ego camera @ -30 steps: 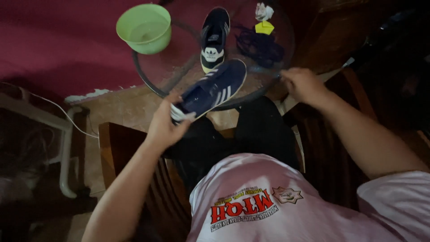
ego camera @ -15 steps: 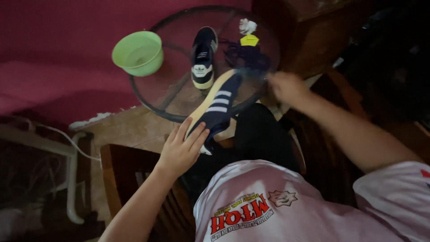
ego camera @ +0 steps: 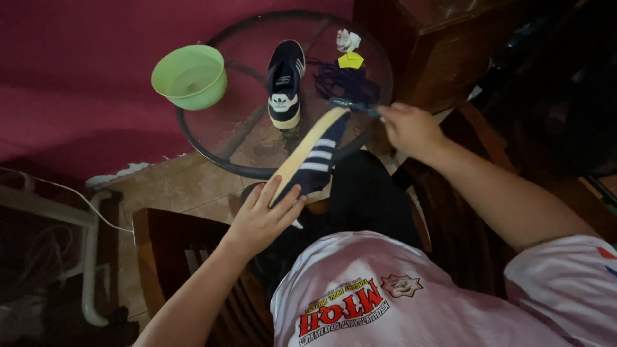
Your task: The person scrubs a navy blue sneaker with a toothbrush, focusing on the upper fabric, side stripes, and sole. The person rotates the shoe to access different areas and continues scrubbing throughout the clip.
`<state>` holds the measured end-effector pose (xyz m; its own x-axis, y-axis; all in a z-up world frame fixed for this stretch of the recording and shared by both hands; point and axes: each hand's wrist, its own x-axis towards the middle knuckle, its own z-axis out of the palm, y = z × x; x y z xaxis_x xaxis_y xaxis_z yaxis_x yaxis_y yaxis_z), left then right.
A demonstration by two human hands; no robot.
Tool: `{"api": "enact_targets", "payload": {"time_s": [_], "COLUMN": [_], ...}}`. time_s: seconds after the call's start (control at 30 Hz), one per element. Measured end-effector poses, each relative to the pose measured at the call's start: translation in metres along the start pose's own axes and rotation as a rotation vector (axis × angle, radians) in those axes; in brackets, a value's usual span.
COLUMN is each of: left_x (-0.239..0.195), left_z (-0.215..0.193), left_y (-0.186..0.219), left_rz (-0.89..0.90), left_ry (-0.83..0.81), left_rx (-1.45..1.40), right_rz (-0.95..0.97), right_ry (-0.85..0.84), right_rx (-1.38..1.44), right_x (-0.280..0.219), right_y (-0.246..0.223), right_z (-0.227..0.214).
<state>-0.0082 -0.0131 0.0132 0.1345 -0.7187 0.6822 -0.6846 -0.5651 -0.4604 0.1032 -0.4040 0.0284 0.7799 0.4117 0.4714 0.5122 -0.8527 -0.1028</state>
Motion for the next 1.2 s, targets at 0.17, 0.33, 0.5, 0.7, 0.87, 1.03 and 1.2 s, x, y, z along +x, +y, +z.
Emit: {"api": "enact_targets", "payload": {"time_s": [0.17,0.33,0.5,0.7,0.87,1.03,1.2], "left_x": [-0.002,0.0,-0.006,-0.007,-0.01,0.002,0.001], "left_z": [0.004,-0.004,-0.002,-0.001,0.002,-0.003,-0.003], "left_y": [0.003,0.004,0.004,0.008,0.008,0.005,0.007], "left_rz": [0.026,0.037,0.018,0.075,0.065,0.024,0.033], "left_ry": [0.024,-0.005,0.027,0.032,0.045,0.079,0.1], "left_rx": [0.032,0.108,0.158,0.122,0.105,0.034,0.082], "right_rz": [-0.204,-0.508,-0.102,-0.347,-0.35,-0.274,-0.423], "right_ry": [0.125,0.235,0.064,0.066,0.045,0.151,0.32], "right_rx": [0.062,-0.31,-0.043,0.06,0.392,-0.166,0.241], "right_x": [-0.021,-0.023,-0.016,-0.048,-0.022,-0.007,-0.043], "right_y": [-0.043,-0.052,-0.042,-0.118,-0.026,0.021,-0.051], "right_z": [0.002,-0.002,-0.027,-0.008,0.015,-0.004,0.039]}}
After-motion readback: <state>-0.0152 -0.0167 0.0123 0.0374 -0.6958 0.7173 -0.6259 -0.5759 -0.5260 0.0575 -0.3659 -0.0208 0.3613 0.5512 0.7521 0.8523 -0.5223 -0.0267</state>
